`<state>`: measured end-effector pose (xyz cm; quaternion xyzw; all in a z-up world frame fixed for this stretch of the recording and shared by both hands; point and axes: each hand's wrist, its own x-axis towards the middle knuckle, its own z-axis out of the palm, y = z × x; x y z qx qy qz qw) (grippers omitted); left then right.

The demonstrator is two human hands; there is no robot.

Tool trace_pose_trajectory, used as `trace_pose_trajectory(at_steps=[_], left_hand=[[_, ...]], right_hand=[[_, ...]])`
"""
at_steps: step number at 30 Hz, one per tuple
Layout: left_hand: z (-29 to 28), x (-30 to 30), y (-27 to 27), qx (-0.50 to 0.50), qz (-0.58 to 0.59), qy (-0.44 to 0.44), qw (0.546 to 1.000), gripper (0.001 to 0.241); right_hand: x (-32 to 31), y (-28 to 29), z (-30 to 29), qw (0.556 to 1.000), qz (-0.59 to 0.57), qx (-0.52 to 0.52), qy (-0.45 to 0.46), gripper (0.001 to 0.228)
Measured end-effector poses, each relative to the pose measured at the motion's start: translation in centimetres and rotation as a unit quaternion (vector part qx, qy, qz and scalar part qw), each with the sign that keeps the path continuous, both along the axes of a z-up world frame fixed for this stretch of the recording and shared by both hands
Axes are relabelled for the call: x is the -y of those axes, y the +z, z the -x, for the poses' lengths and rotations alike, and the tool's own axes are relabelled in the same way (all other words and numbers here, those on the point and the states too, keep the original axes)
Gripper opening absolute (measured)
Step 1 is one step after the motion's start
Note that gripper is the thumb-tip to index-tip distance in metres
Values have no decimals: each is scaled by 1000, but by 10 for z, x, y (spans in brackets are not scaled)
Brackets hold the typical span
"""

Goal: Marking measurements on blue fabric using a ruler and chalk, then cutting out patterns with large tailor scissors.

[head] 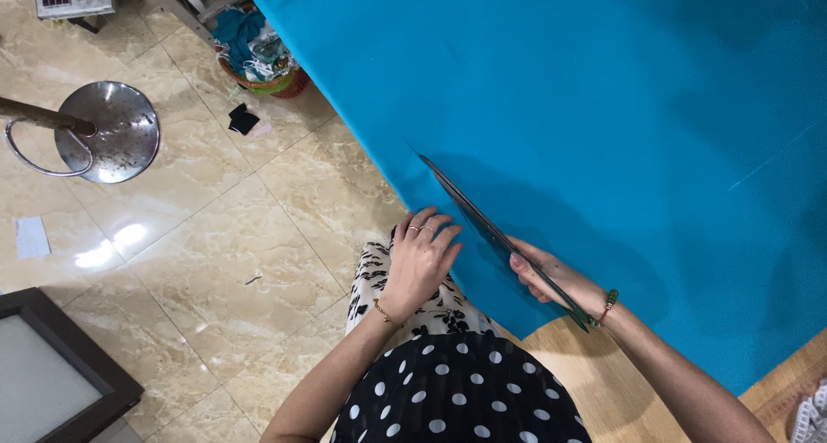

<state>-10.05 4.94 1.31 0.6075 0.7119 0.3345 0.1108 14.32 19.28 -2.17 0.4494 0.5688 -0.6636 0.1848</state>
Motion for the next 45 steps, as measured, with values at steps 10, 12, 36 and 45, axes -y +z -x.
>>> trace_pose_trajectory(at_steps=[10, 12, 36, 45], left_hand=[[7, 0, -5, 13, 24, 2, 1000, 27], [9, -1, -3, 16, 25, 0, 1000, 27], [25, -10, 4, 0, 18, -31, 999, 27], [30, -13, 5, 4, 18, -44, 999, 27]], right_hand=[[-5, 27, 24, 1000, 1, -11, 9, 91], [-8, 18, 20, 1000, 11, 2, 12, 92], [-14, 25, 57, 996, 81, -34, -20, 92], [-18, 18, 79, 998, 44, -42, -9, 96]])
